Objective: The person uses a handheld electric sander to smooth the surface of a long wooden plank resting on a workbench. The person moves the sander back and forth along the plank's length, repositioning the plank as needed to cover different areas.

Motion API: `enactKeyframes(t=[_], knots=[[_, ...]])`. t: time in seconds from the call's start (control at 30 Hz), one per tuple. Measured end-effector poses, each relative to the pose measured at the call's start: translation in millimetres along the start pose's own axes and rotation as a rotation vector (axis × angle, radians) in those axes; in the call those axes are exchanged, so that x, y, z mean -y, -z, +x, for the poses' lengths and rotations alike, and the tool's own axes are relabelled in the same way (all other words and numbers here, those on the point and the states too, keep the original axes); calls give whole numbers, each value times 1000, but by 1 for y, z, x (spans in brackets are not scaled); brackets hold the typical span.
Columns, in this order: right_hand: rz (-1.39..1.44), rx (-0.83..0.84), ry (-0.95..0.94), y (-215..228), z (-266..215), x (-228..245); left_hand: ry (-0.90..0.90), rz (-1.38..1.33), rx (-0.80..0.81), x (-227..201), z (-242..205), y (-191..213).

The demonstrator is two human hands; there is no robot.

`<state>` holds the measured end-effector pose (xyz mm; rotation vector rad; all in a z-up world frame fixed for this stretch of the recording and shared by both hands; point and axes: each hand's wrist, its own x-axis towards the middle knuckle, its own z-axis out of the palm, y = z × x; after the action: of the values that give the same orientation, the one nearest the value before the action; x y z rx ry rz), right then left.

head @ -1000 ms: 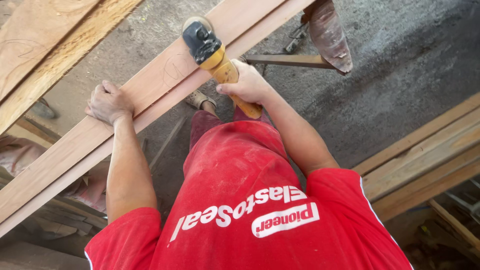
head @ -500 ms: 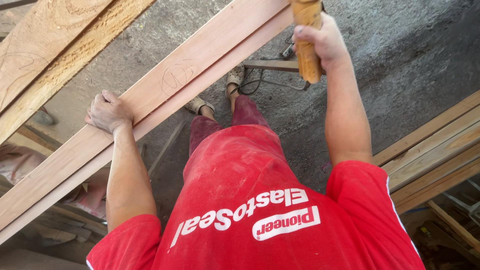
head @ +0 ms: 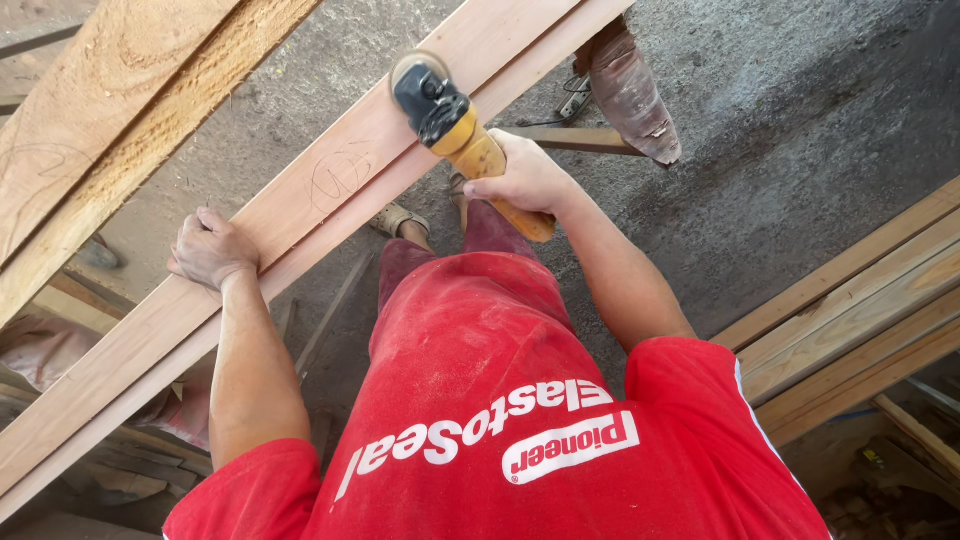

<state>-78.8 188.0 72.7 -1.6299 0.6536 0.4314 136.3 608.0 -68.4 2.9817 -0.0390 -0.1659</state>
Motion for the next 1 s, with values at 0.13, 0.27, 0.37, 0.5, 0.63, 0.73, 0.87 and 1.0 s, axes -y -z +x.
enactKeyframes(t=[0.13,0.27,0.37,0.5,0.63,0.73,0.87,1.0], knots=[[176,-63,-35,33,-8,-9,-35,13,-42,3,-4,-6],[370,-174,-23,92,-15,-22,-4,11,9,9,-1,-8],[476,-218,43,121,-19,-31,-16,23,-16,8,-4,-11],[459,-271,12,106,-10,-30,-19,42,-23,7,-2,-10],[336,-155,-65,39,1,-16,-21,-5,-40,8,-3,-10],[114,-32,-1,3,6,-3,-28,7,-31,10,-4,-9],[-18,7,-74,16,5,4,-47,-5,-38,10,-1,-10],[238,-76,-64,80,0,-4,-15,24,-14,9,-6,-9]])
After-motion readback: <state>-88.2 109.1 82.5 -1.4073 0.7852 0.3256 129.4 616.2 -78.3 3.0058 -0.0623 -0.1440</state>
